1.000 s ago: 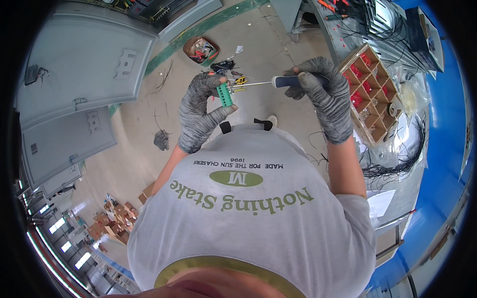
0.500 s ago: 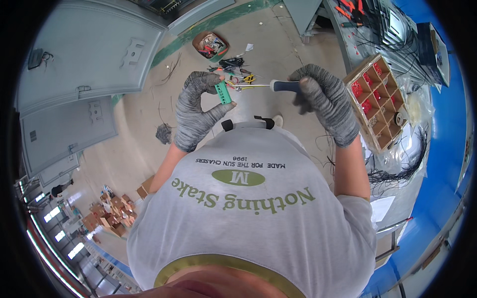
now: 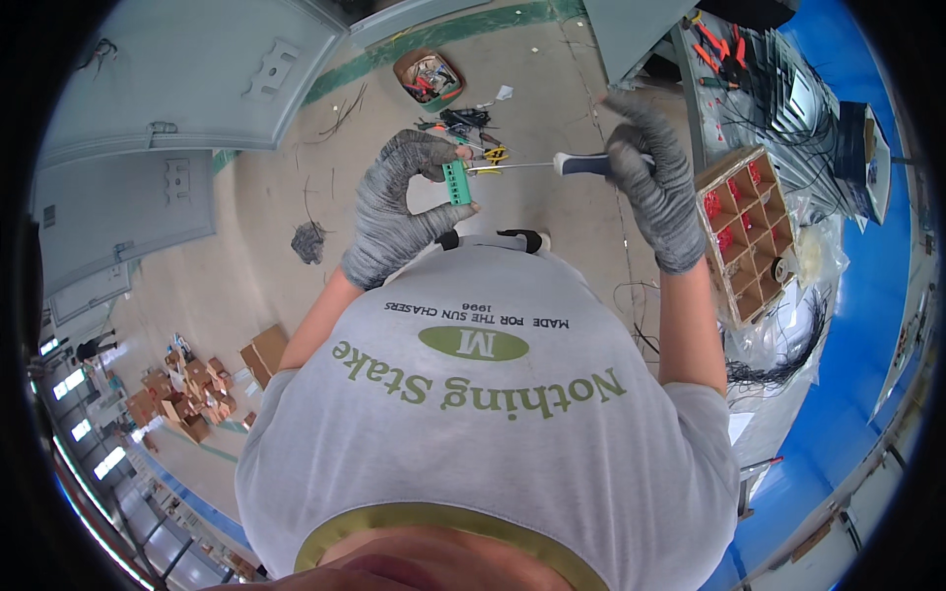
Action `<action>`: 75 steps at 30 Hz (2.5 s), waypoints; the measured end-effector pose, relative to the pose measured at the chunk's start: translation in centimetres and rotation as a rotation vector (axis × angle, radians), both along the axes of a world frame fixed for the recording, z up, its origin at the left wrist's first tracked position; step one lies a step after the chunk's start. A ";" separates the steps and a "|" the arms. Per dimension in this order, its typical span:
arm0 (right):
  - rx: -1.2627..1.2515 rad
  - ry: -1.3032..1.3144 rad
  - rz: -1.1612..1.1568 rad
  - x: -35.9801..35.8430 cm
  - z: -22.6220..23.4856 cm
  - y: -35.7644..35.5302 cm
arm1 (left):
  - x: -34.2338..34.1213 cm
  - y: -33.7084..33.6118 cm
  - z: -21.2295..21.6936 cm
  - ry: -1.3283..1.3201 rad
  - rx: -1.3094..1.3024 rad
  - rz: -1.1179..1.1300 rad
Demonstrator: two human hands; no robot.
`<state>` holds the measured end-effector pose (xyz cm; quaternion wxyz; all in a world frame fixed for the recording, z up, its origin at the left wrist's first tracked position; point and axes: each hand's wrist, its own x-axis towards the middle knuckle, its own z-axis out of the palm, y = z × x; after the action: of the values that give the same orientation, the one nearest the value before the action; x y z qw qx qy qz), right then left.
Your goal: The person connects wires to a green terminal block using a screwdriver and pliers inside an electrical cabinet. They tighten screws to secure the wires and trim excess wire length.
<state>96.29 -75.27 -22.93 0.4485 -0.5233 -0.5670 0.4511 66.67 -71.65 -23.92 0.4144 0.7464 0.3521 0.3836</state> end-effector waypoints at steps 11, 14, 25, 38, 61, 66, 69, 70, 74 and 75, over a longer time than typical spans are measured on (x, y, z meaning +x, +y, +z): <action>-0.106 -0.009 -0.009 -2.1 0.9 1.9 | -1.7 -0.4 -0.1 0.043 0.007 0.070; 0.145 0.125 -0.036 -4.9 0.9 1.9 | -2.4 -0.3 0.1 0.104 0.004 0.076; -0.007 0.090 0.066 -4.9 1.4 1.9 | -4.1 -1.1 0.0 0.047 -0.016 0.095; -0.100 -0.054 0.090 -6.1 2.1 2.5 | -6.4 -3.0 0.3 0.002 -0.008 0.144; 0.241 0.083 0.173 -16.3 1.2 2.3 | -14.9 -6.2 0.8 -0.077 -0.009 0.287; 0.027 0.055 0.213 -17.2 1.9 3.2 | -16.3 -7.0 1.3 -0.056 0.005 0.344; 0.240 0.173 0.137 -21.9 2.3 2.2 | -17.6 -7.0 0.6 -0.101 0.002 0.343; 0.195 0.176 0.157 -22.2 2.6 2.1 | -18.0 -7.1 0.5 -0.107 0.003 0.340; -0.175 -0.021 0.412 -18.0 2.8 3.9 | -18.5 -7.5 0.5 -0.109 0.011 0.379; -0.145 -0.080 0.379 -18.0 2.8 4.2 | -18.6 -7.6 0.6 -0.098 0.010 0.388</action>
<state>78.29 -71.10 -20.16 0.2940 -0.4557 -0.6388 0.5457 48.09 -79.21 -23.35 0.3456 0.6471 0.4668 0.4939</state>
